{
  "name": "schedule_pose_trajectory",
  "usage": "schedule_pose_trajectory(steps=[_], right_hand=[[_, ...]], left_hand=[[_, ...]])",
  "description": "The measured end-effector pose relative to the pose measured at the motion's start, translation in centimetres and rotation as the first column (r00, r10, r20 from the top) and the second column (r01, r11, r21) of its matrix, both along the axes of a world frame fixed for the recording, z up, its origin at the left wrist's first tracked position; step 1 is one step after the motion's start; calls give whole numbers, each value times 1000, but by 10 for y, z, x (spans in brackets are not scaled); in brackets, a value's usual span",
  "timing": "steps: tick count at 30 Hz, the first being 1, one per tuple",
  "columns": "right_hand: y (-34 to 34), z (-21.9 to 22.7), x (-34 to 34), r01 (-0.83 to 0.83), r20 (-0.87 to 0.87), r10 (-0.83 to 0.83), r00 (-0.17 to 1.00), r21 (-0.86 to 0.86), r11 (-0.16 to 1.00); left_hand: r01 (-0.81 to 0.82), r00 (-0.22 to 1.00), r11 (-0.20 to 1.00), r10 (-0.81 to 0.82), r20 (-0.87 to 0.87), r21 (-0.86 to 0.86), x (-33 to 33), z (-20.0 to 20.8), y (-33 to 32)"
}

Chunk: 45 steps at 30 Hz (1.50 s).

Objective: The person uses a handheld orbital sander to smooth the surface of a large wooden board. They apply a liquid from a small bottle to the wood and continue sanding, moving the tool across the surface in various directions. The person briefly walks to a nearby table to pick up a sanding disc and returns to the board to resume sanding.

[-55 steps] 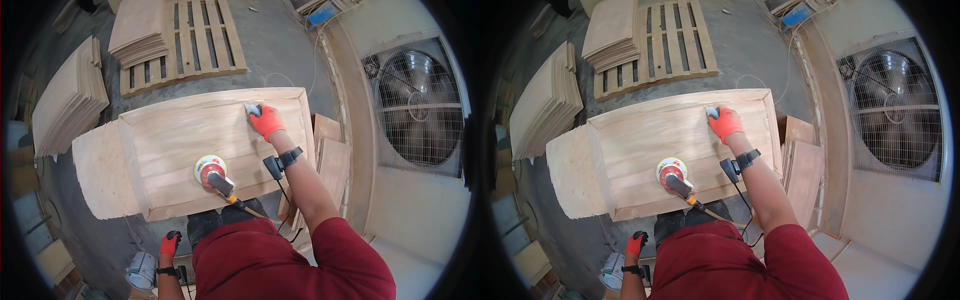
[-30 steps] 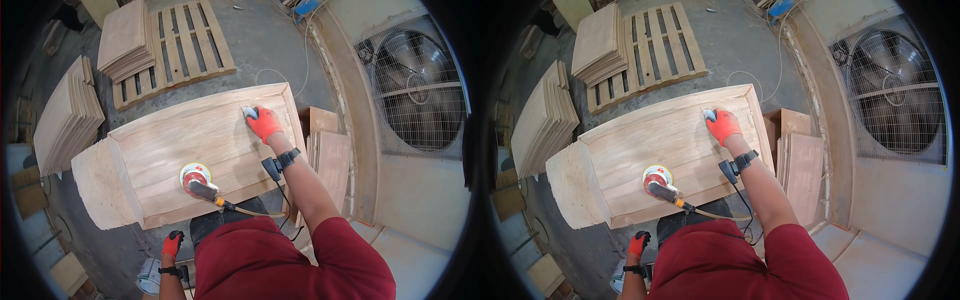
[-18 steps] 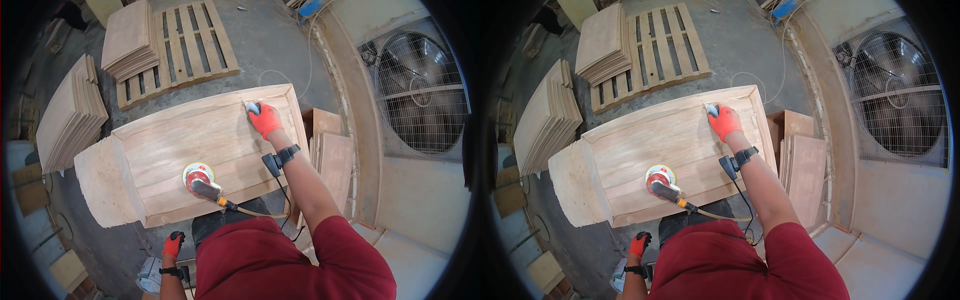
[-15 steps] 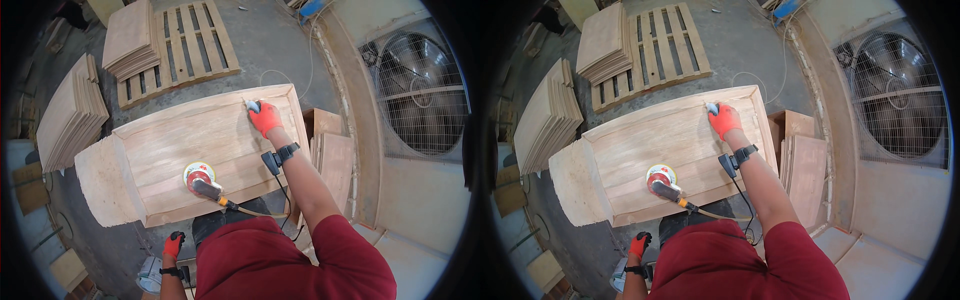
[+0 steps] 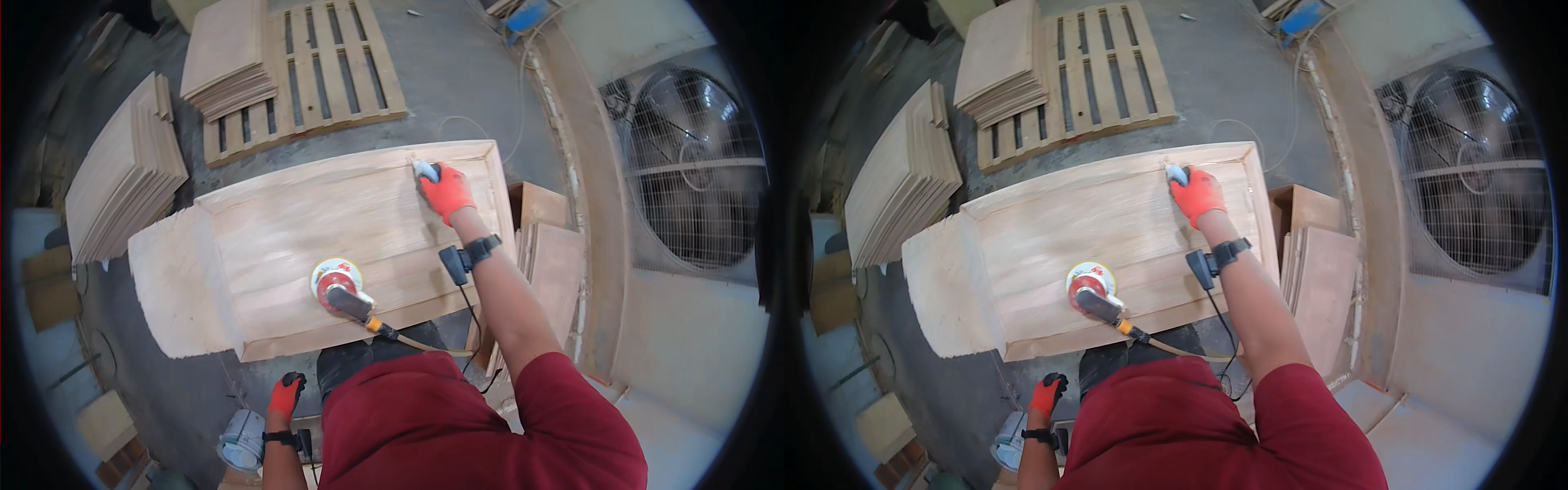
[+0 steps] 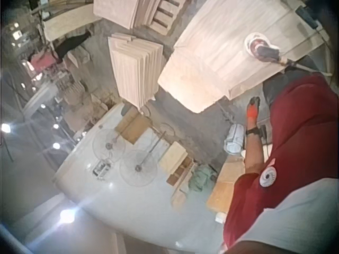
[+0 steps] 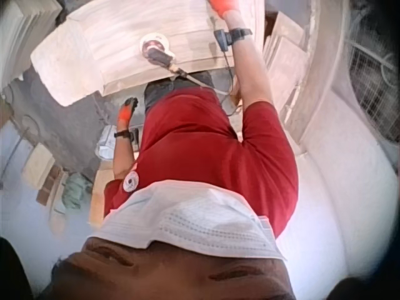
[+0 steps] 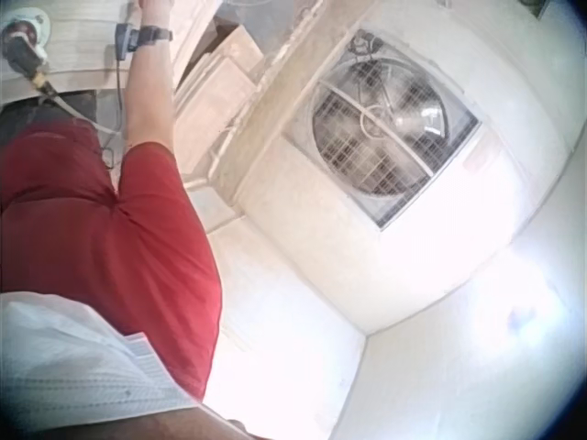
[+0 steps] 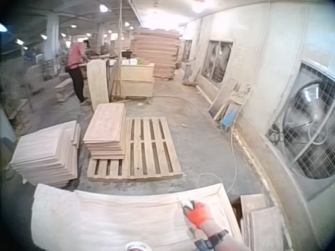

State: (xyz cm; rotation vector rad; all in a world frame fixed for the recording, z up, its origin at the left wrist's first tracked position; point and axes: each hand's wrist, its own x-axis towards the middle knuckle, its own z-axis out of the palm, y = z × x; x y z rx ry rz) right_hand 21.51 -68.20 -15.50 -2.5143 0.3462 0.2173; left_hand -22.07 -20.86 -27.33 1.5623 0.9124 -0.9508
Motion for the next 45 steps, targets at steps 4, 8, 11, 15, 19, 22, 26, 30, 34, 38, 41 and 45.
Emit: schedule_pose_trajectory(steps=[4,8,11,15,19,22,26,30,34,38,41,45], right_hand=[[16,3,-12,-42,-15,45,999,188,981],[32,-9,-28,-153,60,142,988,294,943],[55,0,-40,-81,-62,123,990,460,884],[74,-2,-47,-75,-118,167,979,551,831],[100,8,-46,-173,-113,273,955,534,828],[129,10,-40,-278,-102,378,920,510,814],[199,20,-27,-521,-92,587,805,364,772],[271,15,-9,-647,-32,682,731,286,707],[319,3,4,-676,-19,688,726,166,718],[350,4,9,-655,-83,662,745,99,749],[359,1,14,-653,-114,658,745,76,753],[365,-4,18,-658,-113,658,744,48,752]], left_hand=[[-56,998,997,57,-26,49,9,20,-8],[14,998,998,-18,53,63,-3,-1,3],[23,998,997,-27,60,70,13,13,-2],[-67,997,996,64,42,66,27,35,-5],[-151,987,988,149,56,25,12,22,1],[-169,984,986,169,49,2,-5,3,9],[-223,974,975,223,28,-4,-20,-5,21],[-311,950,950,310,23,13,-45,-17,35],[-402,916,916,402,-10,15,-58,-4,38],[-404,914,914,405,-15,30,-83,-2,41],[-420,905,908,420,-71,18,-100,-8,39],[-438,898,899,438,-30,19,-114,-19,37]])
